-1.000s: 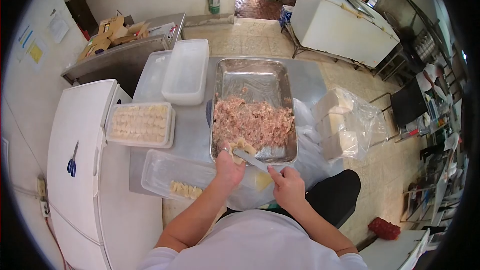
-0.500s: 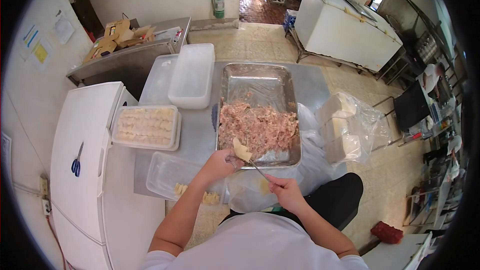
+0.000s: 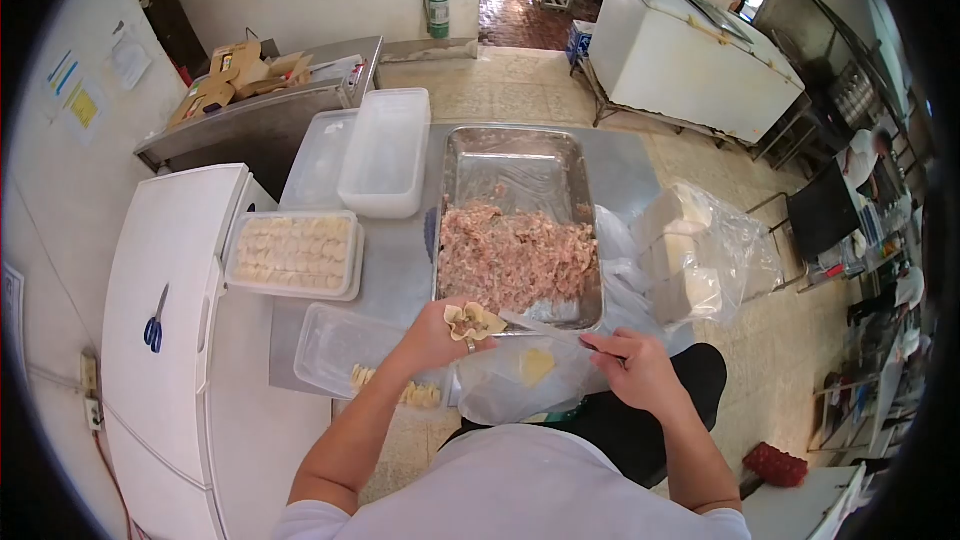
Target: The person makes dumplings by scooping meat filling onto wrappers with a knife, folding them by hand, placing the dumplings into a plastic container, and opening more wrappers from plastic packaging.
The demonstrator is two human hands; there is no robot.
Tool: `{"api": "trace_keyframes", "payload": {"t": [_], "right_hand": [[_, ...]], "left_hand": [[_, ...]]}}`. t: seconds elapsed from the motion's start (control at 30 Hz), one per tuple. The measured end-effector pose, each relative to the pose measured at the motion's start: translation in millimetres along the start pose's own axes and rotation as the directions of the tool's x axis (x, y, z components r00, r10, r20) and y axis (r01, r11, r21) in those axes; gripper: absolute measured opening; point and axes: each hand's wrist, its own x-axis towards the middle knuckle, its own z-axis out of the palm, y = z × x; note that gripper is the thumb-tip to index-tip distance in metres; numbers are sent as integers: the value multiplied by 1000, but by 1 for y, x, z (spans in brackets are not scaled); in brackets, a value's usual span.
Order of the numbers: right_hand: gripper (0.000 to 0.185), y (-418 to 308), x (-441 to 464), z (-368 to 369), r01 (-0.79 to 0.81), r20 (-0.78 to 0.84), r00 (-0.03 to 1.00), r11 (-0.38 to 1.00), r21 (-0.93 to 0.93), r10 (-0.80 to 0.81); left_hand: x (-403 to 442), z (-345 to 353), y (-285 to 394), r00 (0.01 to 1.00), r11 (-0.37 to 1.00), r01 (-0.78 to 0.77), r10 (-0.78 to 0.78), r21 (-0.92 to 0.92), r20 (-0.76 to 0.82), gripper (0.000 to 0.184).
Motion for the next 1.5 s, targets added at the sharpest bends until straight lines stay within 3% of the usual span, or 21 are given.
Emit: {"api": "trace_keyframes", "payload": {"t": [0.07,0.17,0.27,0.4,0.5,0.6,0.7,0.8,0.9,0.97,1.1,1.2,1.3,1.4,1.5], "right_hand": [[29,13,0,24,-39,-32,998,980,196,46],[25,-5,6,66,-322,170,946,767,555,275],[19,-13,15,93,-341,203,938,648,680,281],[13,-14,24,90,-286,190,957,793,538,217],[15,-20,33,83,-238,240,961,860,451,140],[17,-22,36,88,-276,262,953,806,524,156],[18,-28,37,85,-323,269,941,794,516,208],[15,-25,36,86,-330,255,940,799,502,228],[13,-12,31,97,-364,251,930,749,554,267],[12,-9,29,101,-370,266,928,722,585,261],[13,-10,26,114,-369,301,927,696,615,225],[17,-14,24,125,-358,325,927,702,615,188],[21,-23,23,126,-413,397,893,730,545,209],[23,-23,20,136,-382,378,908,730,567,181],[24,-27,19,137,-377,381,907,747,548,179]], "left_hand": [[-4,14,-1,999,991,-36,34,-127,-15,30],[-10,38,-6,999,964,-33,36,-265,9,34],[-17,50,-4,999,972,37,-28,-231,41,35],[-25,48,3,996,997,64,-66,46,54,36],[-29,52,-5,998,998,21,-18,-53,60,38],[-32,52,-18,996,981,86,-78,-172,51,23],[-39,49,-41,988,866,150,-145,-477,47,10],[-48,34,-59,966,797,137,-239,-588,-98,7],[-64,5,-75,841,699,150,-462,-699,-282,11],[-70,-16,-79,753,703,78,-506,-707,-421,17],[-91,-52,-81,586,795,94,-531,-600,-612,34],[-124,-82,-115,577,811,265,-567,-522,-588,43],[-140,-93,-132,467,783,613,-467,-105,-751,44],[-150,-98,-117,566,692,705,-416,156,-712,41],[-161,-112,-122,612,696,715,-577,67,-540,39]]}}
